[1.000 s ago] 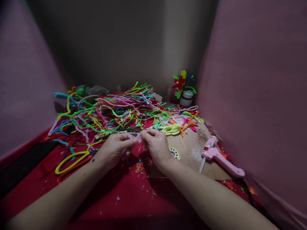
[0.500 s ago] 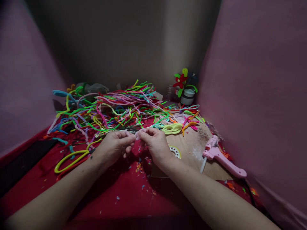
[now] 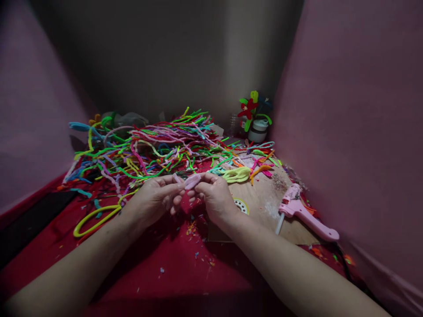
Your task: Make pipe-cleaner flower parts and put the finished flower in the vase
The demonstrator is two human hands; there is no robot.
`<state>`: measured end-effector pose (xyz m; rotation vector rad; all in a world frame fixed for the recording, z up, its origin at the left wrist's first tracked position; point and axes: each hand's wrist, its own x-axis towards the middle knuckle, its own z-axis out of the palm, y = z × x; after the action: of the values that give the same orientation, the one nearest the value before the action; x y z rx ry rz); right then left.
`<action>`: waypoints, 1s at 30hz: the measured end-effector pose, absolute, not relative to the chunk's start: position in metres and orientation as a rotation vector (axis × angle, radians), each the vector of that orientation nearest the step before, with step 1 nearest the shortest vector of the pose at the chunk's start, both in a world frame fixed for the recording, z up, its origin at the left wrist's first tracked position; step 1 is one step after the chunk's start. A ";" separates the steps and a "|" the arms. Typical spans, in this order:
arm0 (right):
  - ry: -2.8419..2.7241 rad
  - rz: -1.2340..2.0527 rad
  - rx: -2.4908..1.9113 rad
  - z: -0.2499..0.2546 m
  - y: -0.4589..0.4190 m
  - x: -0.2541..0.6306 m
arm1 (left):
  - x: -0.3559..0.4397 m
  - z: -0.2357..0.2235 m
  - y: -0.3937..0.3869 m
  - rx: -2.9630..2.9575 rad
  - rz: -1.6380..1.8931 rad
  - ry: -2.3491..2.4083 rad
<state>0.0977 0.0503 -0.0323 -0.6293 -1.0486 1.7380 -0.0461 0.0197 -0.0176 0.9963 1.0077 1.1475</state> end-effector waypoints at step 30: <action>-1.128 1.692 -0.584 -0.036 0.047 0.094 | -0.044 -0.016 0.016 0.972 1.152 0.953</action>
<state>0.0939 0.0471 -0.0361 -0.5844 -1.1282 1.6917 -0.0435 0.0162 -0.0157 0.9722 0.9530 1.1521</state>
